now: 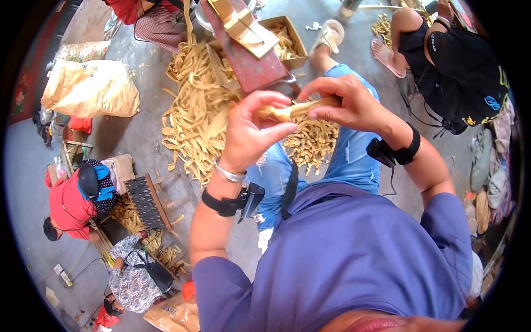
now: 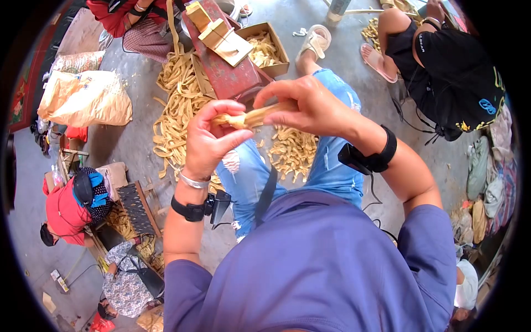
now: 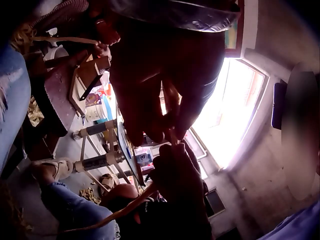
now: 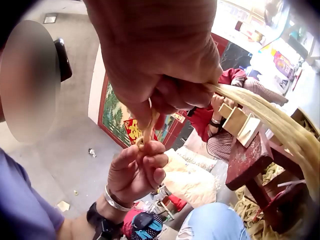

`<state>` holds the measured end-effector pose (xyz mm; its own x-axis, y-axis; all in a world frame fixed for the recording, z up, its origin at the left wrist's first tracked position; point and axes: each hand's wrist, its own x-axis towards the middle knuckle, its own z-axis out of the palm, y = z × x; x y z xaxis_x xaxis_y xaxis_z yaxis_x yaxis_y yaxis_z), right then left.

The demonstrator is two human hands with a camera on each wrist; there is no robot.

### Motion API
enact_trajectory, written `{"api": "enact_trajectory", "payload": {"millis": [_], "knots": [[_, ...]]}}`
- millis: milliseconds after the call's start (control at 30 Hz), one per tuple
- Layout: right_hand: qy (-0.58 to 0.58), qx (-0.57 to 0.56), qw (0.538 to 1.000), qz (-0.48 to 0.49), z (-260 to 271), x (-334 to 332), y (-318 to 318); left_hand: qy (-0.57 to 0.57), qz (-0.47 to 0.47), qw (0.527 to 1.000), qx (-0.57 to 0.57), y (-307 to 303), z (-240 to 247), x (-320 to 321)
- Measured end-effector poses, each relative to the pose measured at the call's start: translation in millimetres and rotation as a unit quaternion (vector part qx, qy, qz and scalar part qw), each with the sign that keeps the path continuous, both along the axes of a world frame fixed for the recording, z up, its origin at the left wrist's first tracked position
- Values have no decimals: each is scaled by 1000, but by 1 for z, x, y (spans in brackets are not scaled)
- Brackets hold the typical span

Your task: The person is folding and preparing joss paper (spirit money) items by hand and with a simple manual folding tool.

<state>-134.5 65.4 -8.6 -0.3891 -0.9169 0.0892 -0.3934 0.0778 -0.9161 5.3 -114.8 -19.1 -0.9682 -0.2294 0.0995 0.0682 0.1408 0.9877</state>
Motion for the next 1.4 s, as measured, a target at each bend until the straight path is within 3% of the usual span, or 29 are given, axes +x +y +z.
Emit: {"api": "enact_trajectory", "payload": {"millis": [67, 100, 167, 267, 333, 400, 467, 500, 600, 700, 800, 900, 1000, 1267, 1367, 1400], "knots": [[-40, -7, 999, -8, -4, 5, -4, 91, 39, 965, -241, -4, 9, -5], [-11, -53, 998, -21, -13, 8, -9, 107, 48, 939, -323, -3, 17, -5], [-16, -6, 1000, -10, -13, 10, -8, 115, 54, 884, -450, 0, 31, -6], [-13, 10, 999, 28, -12, 9, -12, 43, -14, 919, -392, -2, 24, -8], [-22, 12, 998, 59, -3, 1, -14, -32, -31, 973, -225, 1, 26, -6], [3, -42, 997, 63, 13, -5, -16, -28, 11, 998, -60, 1, 33, -7], [22, -72, 994, 78, 19, -11, -18, -30, 40, 990, 133, 3, 36, -8], [27, -72, 994, 83, 19, -15, -19, -76, 5, 966, 247, -2, 48, -9], [44, -71, 992, 99, 14, -32, -25, -85, -23, 978, 189, -14, 40, -14], [3, -42, 994, 105, -6, -45, -30, -132, 29, 971, 198, -20, 22, -21], [76, 128, 986, 72, -18, -74, -55, -163, 102, 973, 132, -37, -8, -49], [49, 32, 998, -4, -58, -108, -94, -138, 146, 974, 108, -67, -47, -81], [134, -46, 989, -44, -82, -131, -123, -129, 199, 963, 128, -85, -65, -105], [199, -8, 976, -91, -102, -161, -160, -108, 220, 957, 157, -110, -97, -139], [292, 25, 948, -121, -145, -167, -164, -158, 191, 956, 159, -111, -117, -142], [238, 28, 961, -140, -141, -170, -162, -166, 182, 954, 169, -110, -118, -145]]}}
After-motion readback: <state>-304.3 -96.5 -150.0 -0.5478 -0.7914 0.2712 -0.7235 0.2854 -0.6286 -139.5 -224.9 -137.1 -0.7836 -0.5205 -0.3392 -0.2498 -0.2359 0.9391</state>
